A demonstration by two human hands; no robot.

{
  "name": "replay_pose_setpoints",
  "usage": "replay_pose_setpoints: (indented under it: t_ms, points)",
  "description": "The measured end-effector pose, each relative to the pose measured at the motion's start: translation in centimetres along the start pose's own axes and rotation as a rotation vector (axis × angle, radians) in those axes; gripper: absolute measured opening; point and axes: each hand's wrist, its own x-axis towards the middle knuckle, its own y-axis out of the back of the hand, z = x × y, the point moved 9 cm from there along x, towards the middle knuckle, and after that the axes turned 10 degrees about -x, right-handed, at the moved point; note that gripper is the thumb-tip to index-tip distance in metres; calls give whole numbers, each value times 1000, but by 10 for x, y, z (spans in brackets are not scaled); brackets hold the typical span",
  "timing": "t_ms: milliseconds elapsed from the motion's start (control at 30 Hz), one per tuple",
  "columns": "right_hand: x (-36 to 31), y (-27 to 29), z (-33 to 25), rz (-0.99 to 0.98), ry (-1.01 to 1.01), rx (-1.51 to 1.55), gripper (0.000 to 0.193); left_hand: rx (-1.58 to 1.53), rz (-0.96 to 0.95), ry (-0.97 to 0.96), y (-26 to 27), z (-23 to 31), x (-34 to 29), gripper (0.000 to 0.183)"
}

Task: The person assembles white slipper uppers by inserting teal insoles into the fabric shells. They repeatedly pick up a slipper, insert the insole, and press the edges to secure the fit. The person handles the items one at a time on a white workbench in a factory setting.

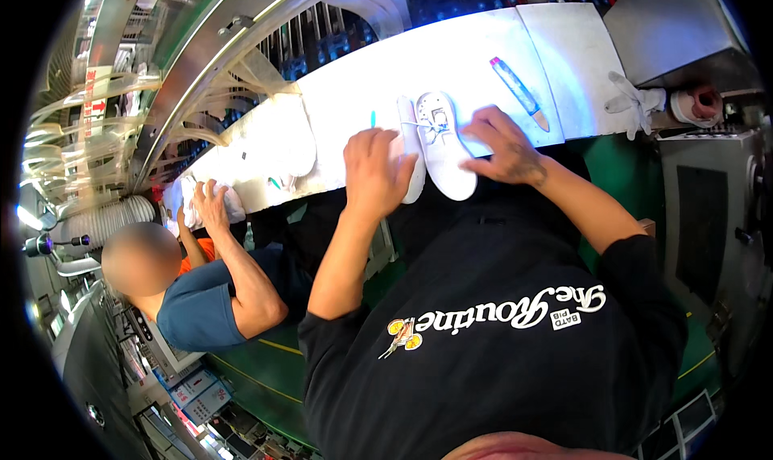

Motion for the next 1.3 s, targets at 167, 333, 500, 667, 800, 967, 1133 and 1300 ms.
replay_pose_setpoints:
  t_ms: [167, 333, 500, 667, 800, 967, 1133, 1300]
  points:
    - [-35, -24, -51, -202, 308, -83, 43, -125, 147, 386, -24, -25, -89, 58]
    - [1, 29, -94, 31, 208, 194, 28, -54, 269, 24, 30, 23, -54, 43]
    - [18, 57, -110, 151, 55, 413, 27, -452, 33, 255, 19, 38, -25, 40]
    - [0, 70, -116, 161, 120, 378, 26, -997, -9, 584, -5, 33, -17, 38]
    - [-27, 59, -109, 57, 153, 412, 26, -1084, -27, 610, -12, 33, -18, 41]
    - [-40, 63, -86, 63, -30, 467, 26, -1102, -102, 428, -12, 56, -7, 45]
    - [-39, 74, -67, 254, -295, 658, 26, -1235, -171, 292, -30, 86, -4, 38]
    - [-39, 91, -75, 301, -307, 466, 16, -916, -206, 117, -27, 105, -9, 20]
